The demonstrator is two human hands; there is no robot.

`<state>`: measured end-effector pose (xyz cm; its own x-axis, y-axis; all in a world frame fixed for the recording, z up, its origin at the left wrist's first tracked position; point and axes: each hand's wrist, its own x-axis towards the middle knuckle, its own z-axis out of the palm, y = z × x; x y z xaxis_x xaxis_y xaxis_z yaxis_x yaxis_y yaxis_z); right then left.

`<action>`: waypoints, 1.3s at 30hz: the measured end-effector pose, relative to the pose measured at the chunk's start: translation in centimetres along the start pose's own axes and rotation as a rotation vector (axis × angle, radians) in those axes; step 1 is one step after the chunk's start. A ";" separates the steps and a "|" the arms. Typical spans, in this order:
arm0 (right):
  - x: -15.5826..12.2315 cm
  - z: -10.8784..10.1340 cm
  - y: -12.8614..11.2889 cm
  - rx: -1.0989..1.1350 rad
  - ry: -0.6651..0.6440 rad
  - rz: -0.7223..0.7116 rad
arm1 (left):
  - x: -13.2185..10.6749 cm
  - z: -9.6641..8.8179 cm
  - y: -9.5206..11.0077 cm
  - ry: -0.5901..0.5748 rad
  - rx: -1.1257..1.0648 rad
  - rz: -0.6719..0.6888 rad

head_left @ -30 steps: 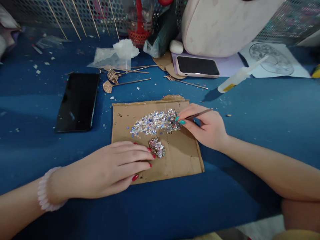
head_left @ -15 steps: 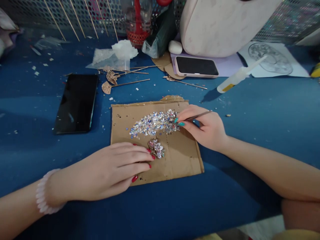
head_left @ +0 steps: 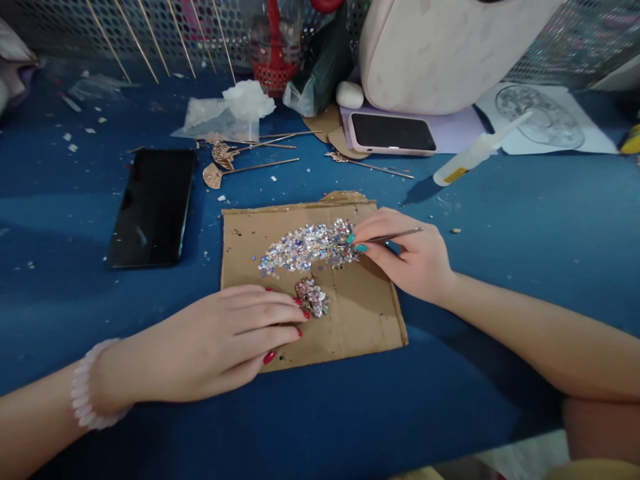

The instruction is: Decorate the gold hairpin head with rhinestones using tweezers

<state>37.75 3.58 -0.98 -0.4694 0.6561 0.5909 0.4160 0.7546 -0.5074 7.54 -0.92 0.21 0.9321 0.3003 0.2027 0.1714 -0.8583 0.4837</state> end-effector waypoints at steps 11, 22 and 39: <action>-0.1 -0.1 0.0 -0.039 -0.007 0.046 | -0.1 0.0 0.0 -0.005 -0.014 -0.007; -0.2 -0.3 -0.2 -0.040 0.038 0.104 | -0.1 -0.2 0.1 -0.009 -0.002 -0.010; -0.4 0.1 0.2 -0.037 0.013 0.065 | 0.1 -0.2 0.1 -0.007 0.001 -0.006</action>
<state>37.99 3.50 -1.37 -0.4305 0.7036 0.5654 0.4737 0.7093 -0.5220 7.57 -0.88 0.42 0.9331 0.3028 0.1939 0.1775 -0.8569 0.4840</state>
